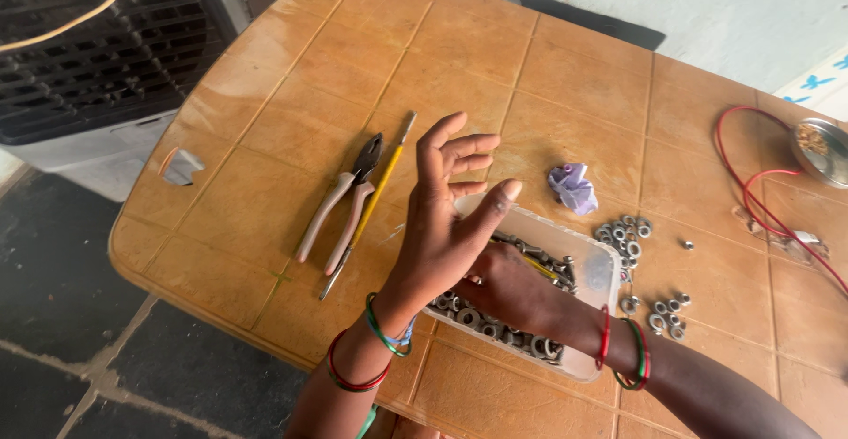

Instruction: The person repeatedly picks up bolts and washers from a plastic container and the table, then threads the washers onto the bolts by hand. The person handles the items one at a time and places the assembled pieces back into the container or on the table.

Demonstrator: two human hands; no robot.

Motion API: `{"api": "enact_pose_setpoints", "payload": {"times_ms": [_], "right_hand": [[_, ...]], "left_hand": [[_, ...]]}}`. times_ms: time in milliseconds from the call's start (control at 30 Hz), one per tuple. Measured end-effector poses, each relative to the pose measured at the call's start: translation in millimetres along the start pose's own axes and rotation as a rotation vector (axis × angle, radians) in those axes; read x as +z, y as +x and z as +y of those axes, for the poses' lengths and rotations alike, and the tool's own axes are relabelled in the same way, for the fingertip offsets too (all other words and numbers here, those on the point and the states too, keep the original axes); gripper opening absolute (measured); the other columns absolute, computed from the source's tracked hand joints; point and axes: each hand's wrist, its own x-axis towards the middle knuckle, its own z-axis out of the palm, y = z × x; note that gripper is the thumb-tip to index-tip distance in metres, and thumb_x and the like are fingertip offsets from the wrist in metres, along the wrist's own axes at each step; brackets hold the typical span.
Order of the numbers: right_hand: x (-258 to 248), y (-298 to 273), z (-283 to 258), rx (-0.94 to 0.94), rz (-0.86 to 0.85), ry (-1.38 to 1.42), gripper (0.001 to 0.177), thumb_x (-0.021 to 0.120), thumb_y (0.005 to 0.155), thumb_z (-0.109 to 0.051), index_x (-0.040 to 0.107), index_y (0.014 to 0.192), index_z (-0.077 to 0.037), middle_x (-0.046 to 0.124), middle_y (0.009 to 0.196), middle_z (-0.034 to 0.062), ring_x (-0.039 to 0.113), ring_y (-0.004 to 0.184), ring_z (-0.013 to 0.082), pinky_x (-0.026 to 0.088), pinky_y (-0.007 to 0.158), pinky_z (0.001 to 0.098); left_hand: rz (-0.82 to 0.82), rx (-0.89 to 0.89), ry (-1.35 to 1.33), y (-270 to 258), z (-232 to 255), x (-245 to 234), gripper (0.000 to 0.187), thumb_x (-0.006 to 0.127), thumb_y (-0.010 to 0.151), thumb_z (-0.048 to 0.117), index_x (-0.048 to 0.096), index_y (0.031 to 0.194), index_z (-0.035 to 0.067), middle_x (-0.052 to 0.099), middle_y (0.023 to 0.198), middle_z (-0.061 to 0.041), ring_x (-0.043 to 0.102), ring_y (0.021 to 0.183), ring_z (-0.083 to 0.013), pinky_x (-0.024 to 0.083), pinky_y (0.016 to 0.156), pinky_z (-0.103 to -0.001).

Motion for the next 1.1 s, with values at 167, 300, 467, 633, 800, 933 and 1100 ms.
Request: {"api": "enact_pose_setpoints", "payload": {"times_ms": [167, 300, 467, 633, 800, 933, 1100], "right_hand": [[-13, -4, -13, -0.019, 0.011, 0.037, 0.017, 0.074, 0.089, -0.007, 0.074, 0.105, -0.002, 0.077, 0.099, 0.0168, 0.075, 0.089, 0.0324, 0.06, 0.076, 0.0407], [-48, -27, -18, 0.047, 0.112, 0.064, 0.019, 0.074, 0.091, -0.007, 0.076, 0.11, -0.005, 0.077, 0.098, 0.0128, 0.075, 0.083, 0.0266, 0.06, 0.068, 0.0358], [-103, -79, -1, 0.088, 0.4, 0.092, 0.018, 0.071, 0.093, -0.003, 0.074, 0.111, -0.003, 0.078, 0.105, 0.0073, 0.076, 0.091, 0.0146, 0.063, 0.079, 0.0276], [-128, -136, 27, 0.376, 0.559, 0.185, 0.018, 0.071, 0.095, -0.005, 0.076, 0.113, -0.006, 0.08, 0.1, 0.0059, 0.072, 0.089, 0.0089, 0.06, 0.077, 0.0263], [-112, -160, 57, 0.388, 0.607, -0.127, 0.017, 0.072, 0.095, -0.011, 0.077, 0.111, -0.008, 0.079, 0.104, 0.0085, 0.077, 0.09, 0.0187, 0.062, 0.077, 0.0314], [-100, -156, 95, 0.206, 0.646, -0.36, 0.022, 0.071, 0.096, -0.015, 0.073, 0.116, -0.007, 0.074, 0.12, 0.0148, 0.069, 0.113, 0.034, 0.057, 0.094, 0.043], [-95, -148, 147, 0.081, 0.523, -0.33, 0.027, 0.069, 0.097, -0.016, 0.071, 0.122, -0.006, 0.06, 0.142, 0.0201, 0.054, 0.134, 0.0402, 0.047, 0.107, 0.0488]], "left_hand": [[-0.01, 0.004, 0.03, 0, 2, 1, 0.069, 0.073, 0.1, 0.023, 0.033, 0.154, 0.007, 0.063, 0.141, -0.017, 0.065, 0.125, -0.0254, 0.057, 0.102, -0.039], [-0.046, 0.048, 0.039, 2, 1, 2, 0.041, 0.072, 0.101, 0.018, 0.054, 0.135, 0.004, 0.069, 0.132, -0.014, 0.07, 0.117, -0.0203, 0.059, 0.097, -0.033], [-0.12, 0.002, 0.067, -2, 0, 8, 0.022, 0.071, 0.1, 0.014, 0.065, 0.117, 0.001, 0.076, 0.112, -0.009, 0.072, 0.102, -0.0134, 0.059, 0.089, -0.027], [-0.271, -0.086, -0.129, -5, -2, 16, 0.019, 0.069, 0.1, 0.012, 0.065, 0.114, 0.0, 0.075, 0.107, -0.006, 0.069, 0.096, -0.0095, 0.057, 0.084, -0.025], [-0.34, -0.145, -0.031, -10, -1, 28, 0.018, 0.069, 0.098, 0.013, 0.067, 0.111, 0.001, 0.076, 0.101, -0.003, 0.069, 0.088, -0.0078, 0.058, 0.079, -0.024], [-0.44, -0.111, 0.09, -19, 0, 42, 0.016, 0.071, 0.096, 0.015, 0.071, 0.106, 0.002, 0.077, 0.095, -0.002, 0.071, 0.086, -0.0077, 0.058, 0.078, -0.024], [-0.527, -0.102, 0.149, -27, -6, 57, 0.017, 0.071, 0.093, 0.016, 0.072, 0.104, 0.003, 0.079, 0.094, -0.002, 0.074, 0.086, -0.0078, 0.061, 0.077, -0.024]]}}
